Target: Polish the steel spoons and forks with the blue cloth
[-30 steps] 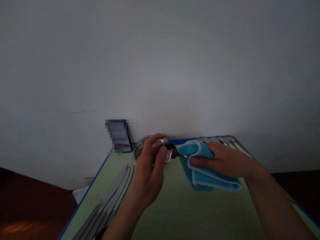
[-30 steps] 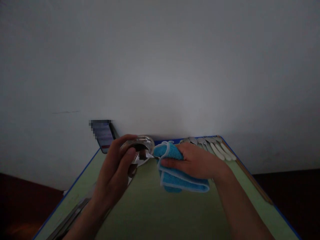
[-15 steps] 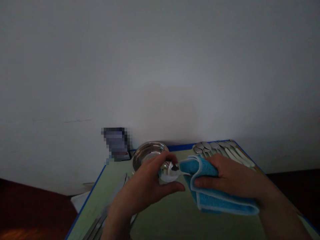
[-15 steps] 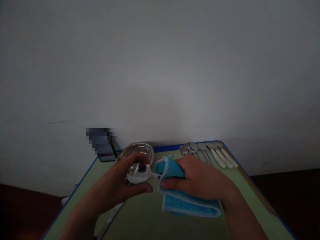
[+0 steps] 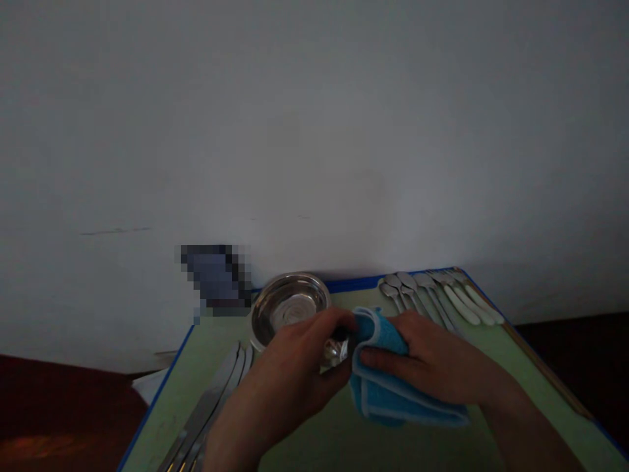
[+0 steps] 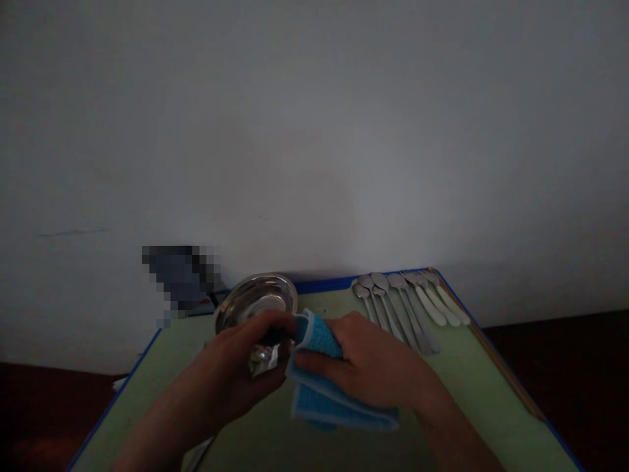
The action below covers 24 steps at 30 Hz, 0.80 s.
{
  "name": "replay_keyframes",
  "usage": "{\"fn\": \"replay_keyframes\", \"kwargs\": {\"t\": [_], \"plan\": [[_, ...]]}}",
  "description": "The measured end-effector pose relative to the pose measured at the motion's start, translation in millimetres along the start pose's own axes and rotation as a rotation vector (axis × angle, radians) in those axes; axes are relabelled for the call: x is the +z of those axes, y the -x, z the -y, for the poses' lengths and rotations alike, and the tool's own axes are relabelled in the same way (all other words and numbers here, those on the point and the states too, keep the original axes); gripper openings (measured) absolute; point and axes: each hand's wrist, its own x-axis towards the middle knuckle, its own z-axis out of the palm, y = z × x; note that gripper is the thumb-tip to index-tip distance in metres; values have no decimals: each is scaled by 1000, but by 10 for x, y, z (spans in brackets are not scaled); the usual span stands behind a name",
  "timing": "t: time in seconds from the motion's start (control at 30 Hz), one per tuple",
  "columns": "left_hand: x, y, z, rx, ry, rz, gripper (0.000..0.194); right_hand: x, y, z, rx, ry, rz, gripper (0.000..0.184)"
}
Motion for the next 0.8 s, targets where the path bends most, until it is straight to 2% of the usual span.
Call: {"fn": "replay_keyframes", "kwargs": {"t": [0.27, 0.4, 0.67, 0.8], "plan": [[-87, 44, 15, -2, -88, -90, 25, -122, 68, -85, 101, 86, 86, 39], [-108, 70, -18, -8, -109, -135, 24, -135, 59, -101, 74, 68, 96, 39], [-83, 56, -35, 25, -129, -86, 30, 43, 8, 1, -66, -20, 12, 31], [-155, 71, 1, 33, -132, -102, 29, -58, 42, -80, -51, 24, 84, 30]]}}
